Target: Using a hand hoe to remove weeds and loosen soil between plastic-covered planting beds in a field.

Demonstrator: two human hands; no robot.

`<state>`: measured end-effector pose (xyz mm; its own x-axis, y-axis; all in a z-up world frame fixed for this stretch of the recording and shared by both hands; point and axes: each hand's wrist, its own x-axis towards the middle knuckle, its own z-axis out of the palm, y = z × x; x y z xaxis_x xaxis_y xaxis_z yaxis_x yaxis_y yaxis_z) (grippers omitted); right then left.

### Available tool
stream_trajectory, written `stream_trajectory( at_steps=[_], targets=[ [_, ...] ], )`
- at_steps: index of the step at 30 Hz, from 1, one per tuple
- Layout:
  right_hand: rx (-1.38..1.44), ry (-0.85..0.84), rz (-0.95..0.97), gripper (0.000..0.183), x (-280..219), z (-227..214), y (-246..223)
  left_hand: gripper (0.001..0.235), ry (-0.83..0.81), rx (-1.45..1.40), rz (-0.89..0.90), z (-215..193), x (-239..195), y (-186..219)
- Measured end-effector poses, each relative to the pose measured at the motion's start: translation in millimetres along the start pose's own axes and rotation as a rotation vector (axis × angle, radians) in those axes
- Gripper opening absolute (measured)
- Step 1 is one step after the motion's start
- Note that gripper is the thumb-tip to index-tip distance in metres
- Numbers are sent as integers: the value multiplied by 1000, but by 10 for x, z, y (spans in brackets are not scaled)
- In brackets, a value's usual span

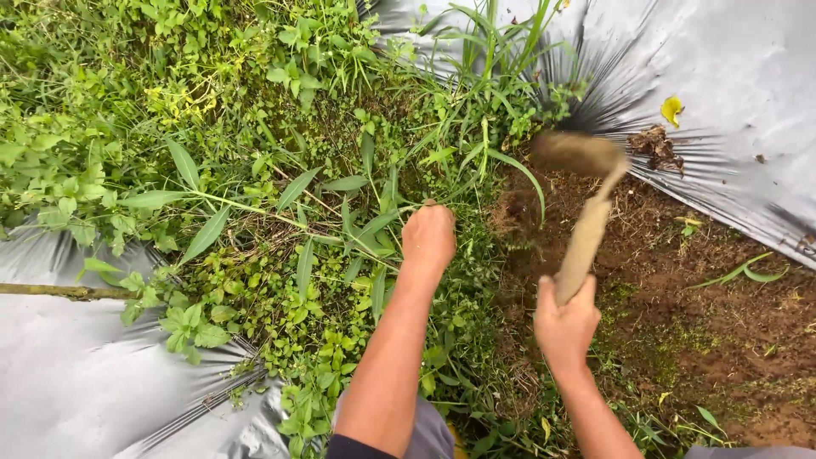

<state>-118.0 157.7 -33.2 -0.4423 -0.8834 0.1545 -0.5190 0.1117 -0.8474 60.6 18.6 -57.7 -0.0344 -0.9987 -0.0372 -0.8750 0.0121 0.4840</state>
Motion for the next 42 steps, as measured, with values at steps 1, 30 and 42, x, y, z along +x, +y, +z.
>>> stream_trajectory(
  at_steps=[1, 30, 42],
  targets=[
    [-1, 3, 1, 16, 80, 10, -109, 18, -1, -1, 3, -3, -1, 6],
    [-23, -190, 98, 18, 501, -12, -513, 19, -76, 84, 4, -179, -48, 148],
    [117, -103, 46, 9, 459, -30, -693, 31, -106, 99, 10, -265, -102, 173]
  ],
)
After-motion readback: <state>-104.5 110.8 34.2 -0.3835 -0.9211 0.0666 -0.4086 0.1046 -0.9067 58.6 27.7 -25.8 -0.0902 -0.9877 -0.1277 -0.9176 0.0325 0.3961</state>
